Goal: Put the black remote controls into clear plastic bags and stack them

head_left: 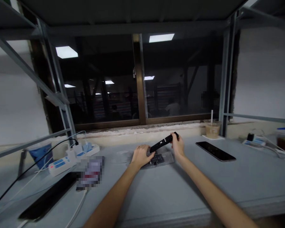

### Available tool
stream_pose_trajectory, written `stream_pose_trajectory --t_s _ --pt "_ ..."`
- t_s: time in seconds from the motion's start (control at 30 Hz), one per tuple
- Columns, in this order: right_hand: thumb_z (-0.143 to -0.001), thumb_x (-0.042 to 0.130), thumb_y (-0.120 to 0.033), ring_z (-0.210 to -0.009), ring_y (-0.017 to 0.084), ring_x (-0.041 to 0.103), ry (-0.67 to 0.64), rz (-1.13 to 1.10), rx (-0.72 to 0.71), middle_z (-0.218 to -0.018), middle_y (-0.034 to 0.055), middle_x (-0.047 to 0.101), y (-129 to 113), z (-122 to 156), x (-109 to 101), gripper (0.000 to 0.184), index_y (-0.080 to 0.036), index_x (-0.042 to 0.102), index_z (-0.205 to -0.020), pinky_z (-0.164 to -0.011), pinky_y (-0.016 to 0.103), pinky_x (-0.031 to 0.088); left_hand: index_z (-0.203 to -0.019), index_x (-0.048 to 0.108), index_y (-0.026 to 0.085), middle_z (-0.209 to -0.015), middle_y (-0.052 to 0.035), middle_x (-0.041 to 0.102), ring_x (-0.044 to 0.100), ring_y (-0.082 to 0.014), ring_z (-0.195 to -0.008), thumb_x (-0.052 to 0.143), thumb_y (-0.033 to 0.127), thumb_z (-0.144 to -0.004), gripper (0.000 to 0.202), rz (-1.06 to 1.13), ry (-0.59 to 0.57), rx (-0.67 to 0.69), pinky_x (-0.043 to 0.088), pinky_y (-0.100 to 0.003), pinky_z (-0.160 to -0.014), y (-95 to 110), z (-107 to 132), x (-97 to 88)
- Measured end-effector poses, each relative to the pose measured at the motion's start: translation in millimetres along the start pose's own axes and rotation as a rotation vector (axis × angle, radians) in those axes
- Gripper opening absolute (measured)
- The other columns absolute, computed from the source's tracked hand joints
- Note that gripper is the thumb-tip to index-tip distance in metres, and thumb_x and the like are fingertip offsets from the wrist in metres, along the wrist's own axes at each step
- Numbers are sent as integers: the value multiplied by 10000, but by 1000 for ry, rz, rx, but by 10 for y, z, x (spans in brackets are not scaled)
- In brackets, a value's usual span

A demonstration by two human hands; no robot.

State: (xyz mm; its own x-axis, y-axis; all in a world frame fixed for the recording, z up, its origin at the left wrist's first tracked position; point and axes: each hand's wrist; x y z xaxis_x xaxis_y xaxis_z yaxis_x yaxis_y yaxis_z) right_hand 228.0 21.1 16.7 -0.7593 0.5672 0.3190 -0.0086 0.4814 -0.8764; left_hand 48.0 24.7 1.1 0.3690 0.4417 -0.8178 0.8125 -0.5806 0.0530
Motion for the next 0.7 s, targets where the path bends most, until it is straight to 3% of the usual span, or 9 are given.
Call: stream_pose_trajectory --t_s 0.47,0.7 --pt "-673 492 -391 -423 107 420 -145 -4 19 -489 -52 450 -13 125 57 208 -195 540 -724 -325 199 297 -922 480 198 -780 -20 636 601 -183 -776 479 398 -794 238 -1 -2 -29 414 -285 -741 -27 1 17" --pt "-641 459 -350 -374 105 413 -230 -59 111 -443 -59 448 -2 116 53 219 -187 559 -748 -305 196 329 -945 469 209 -874 -16 631 593 -180 -835 532 312 -759 221 36 11 -70 411 -275 -743 -48 5 4"
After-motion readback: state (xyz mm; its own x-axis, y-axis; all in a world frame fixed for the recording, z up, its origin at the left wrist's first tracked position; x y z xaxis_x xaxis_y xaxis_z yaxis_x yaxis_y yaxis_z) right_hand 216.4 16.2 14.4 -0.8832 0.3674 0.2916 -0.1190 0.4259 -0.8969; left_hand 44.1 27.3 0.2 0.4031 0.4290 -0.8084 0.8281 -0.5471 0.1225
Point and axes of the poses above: each hand's wrist, its own z-axis away from the middle knuckle, its own x-axis out of the palm, y = z × x
